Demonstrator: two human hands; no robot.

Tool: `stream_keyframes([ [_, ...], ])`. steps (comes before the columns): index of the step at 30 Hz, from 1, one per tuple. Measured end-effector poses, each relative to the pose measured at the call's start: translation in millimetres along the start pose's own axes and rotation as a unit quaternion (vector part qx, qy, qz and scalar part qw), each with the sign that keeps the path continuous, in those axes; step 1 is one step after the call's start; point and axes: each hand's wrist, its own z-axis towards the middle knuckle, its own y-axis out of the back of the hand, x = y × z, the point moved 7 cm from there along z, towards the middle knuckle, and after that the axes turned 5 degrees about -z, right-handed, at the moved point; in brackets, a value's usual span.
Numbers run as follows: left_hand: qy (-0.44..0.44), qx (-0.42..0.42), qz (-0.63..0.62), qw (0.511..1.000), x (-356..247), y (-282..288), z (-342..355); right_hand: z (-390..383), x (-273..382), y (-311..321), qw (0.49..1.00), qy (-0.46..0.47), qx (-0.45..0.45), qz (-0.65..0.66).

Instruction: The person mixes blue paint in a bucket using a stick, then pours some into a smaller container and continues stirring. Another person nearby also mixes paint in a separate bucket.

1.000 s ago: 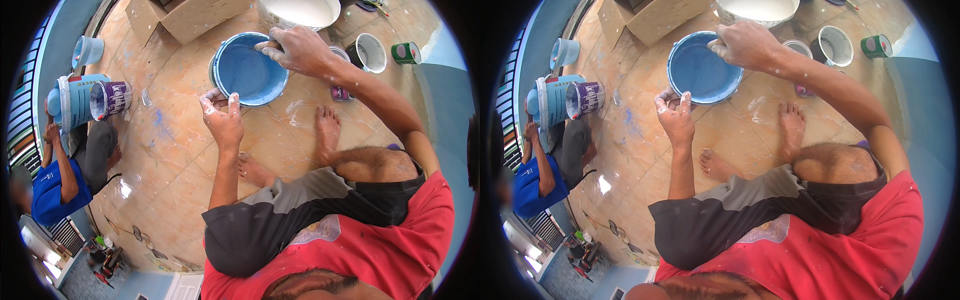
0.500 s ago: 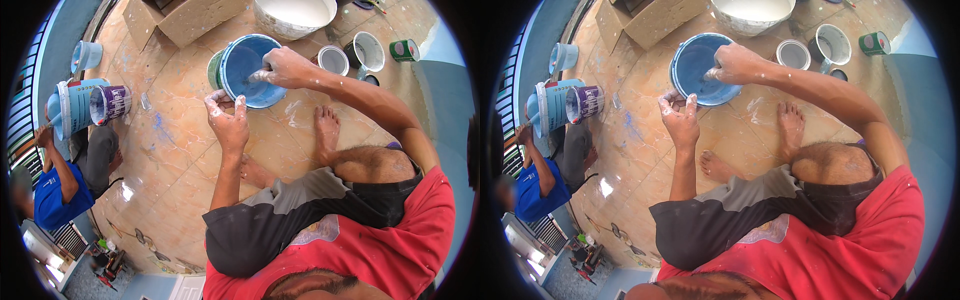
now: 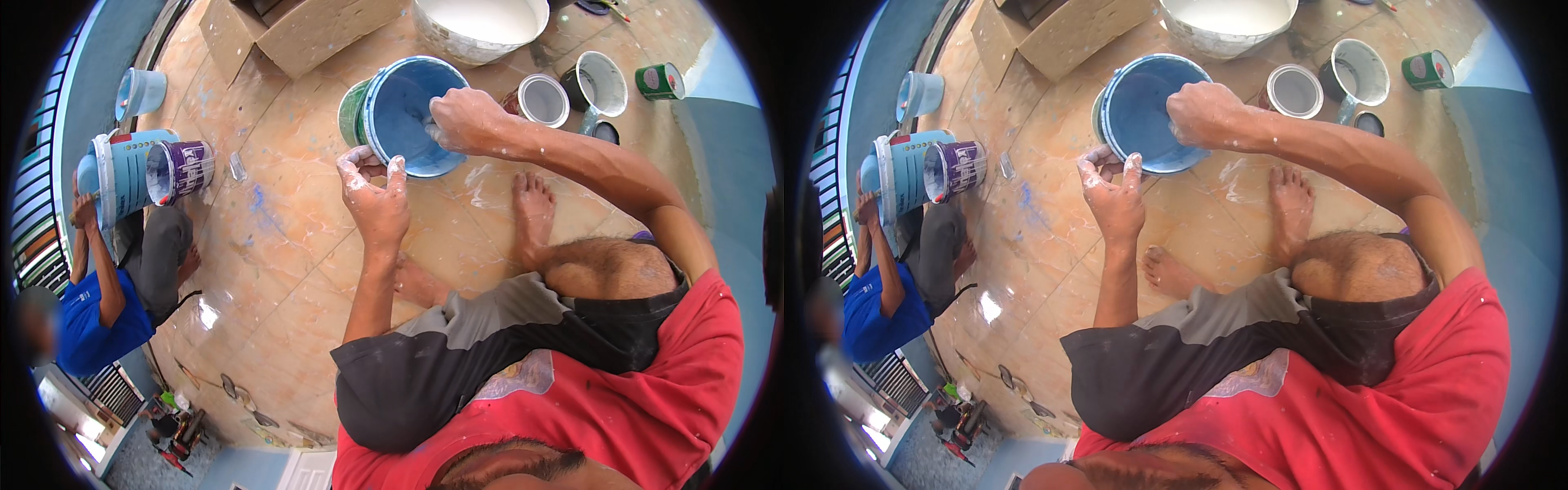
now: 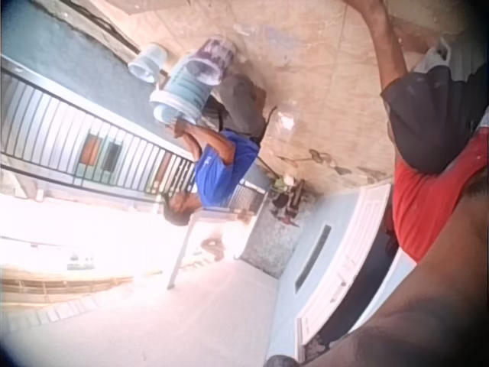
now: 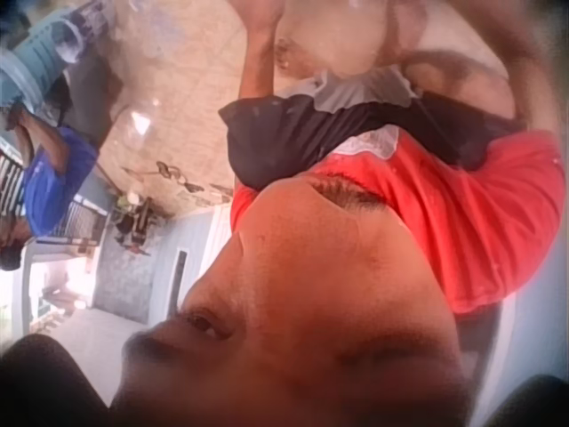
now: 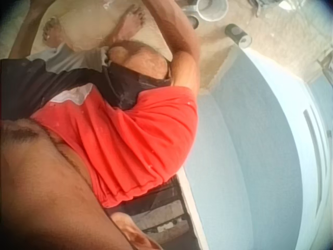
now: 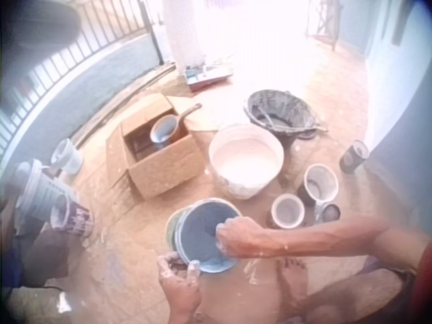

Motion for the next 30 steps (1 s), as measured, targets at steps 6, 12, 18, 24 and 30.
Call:
stream_keyframes([
  [6,0.018,-0.035,-0.042,0.998,3,7,0,-1,-3,9,0.978,-0.005,-0.007,0.208],
  [12,0.036,-0.035,-0.048,0.998,5,6,1,8,-3,40,0.988,0.040,-0.149,0.006],
  [18,0.038,-0.014,-0.041,0.998,1,-1,0,3,-1,7,0.995,0.065,-0.061,-0.041],
  [24,0.047,-0.025,-0.057,0.997,4,3,0,-3,-3,-7,0.992,0.034,0.004,0.121],
  [30,0.053,-0.042,-0.066,0.996,10,10,1,4,-6,31,0.983,0.016,-0.069,0.172],
])
